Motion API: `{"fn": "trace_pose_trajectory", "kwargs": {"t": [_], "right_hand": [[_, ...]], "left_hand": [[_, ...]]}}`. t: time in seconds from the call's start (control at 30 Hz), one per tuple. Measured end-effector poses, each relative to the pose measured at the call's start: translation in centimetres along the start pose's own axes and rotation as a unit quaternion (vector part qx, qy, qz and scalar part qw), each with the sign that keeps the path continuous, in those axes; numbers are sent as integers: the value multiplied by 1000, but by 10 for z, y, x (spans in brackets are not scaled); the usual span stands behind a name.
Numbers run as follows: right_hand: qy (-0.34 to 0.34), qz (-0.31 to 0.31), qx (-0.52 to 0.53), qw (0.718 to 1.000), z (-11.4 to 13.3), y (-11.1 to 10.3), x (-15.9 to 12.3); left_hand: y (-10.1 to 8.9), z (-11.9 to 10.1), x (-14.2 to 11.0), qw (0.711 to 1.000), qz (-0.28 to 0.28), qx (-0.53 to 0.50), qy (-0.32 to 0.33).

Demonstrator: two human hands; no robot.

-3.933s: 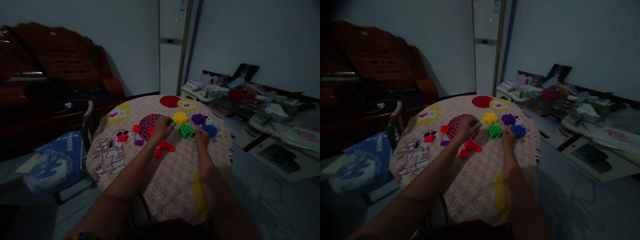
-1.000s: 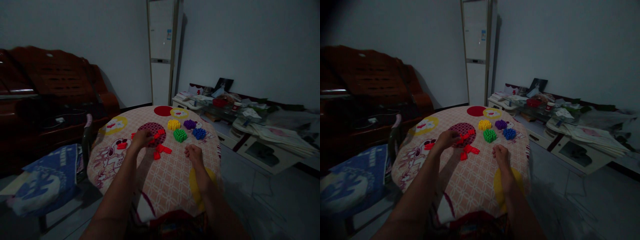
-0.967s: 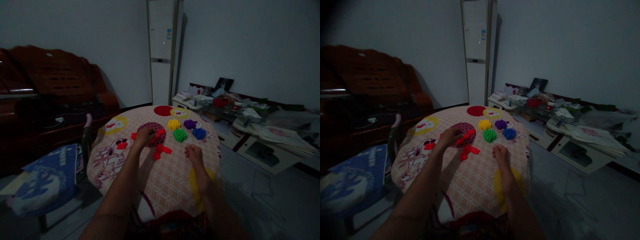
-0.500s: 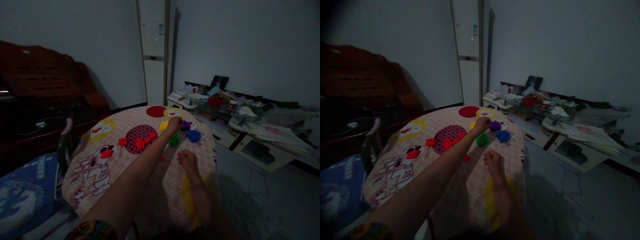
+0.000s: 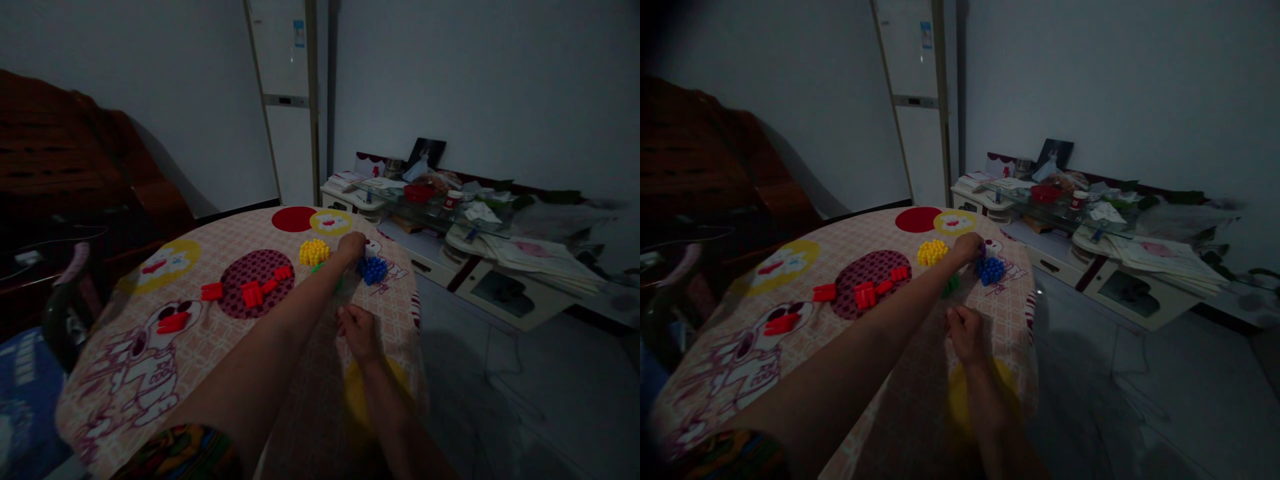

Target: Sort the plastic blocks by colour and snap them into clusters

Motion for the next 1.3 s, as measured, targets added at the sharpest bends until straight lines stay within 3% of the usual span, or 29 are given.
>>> {"fn": "trace_pose_trajectory", "kwargs": {"t": [0.3, 0.4, 0.5, 0.57, 0.67, 0.83, 0.93, 1.03, 1.17, 1.3], "right_hand": [[4, -1, -7, 1000, 4, -1, -2], [7, 6, 9, 1000, -3, 1, -1], [22, 4, 39, 999, -11, 2, 1], [33, 1, 49, 998, -14, 1, 1], [39, -5, 50, 998, -14, -1, -1], [36, -12, 49, 998, -10, -5, -3], [35, -19, 60, 997, -10, -7, -2], [29, -18, 56, 998, -9, -7, -3], [24, -18, 37, 999, -8, -8, -5], [22, -24, 35, 999, -8, -9, -6]], "left_hand": [[13, 6, -2, 1000, -20, -5, 1], [3, 7, -14, 998, -58, -33, 5], [-19, 19, -39, 986, -132, -97, 20], [-32, 39, -62, 973, -175, -147, 27], [-42, 91, -105, 960, -198, -200, -1], [-43, 194, -192, 938, -232, -211, -146], [-29, 229, -232, 928, -217, -201, -227], [-9, 237, -247, 932, -180, -178, -260], [15, 230, -241, 948, -128, -137, -257], [36, 216, -223, 976, -29, -105, -188]]}}
Point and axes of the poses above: each hand's wrist, its own x-axis towards the middle knuckle, its own y-axis out of the palm, z = x × y, the point moved 8 cm from there along x, towards the middle knuckle, and after that the axes turned 13 degrees about z, right-handed, at the moved point
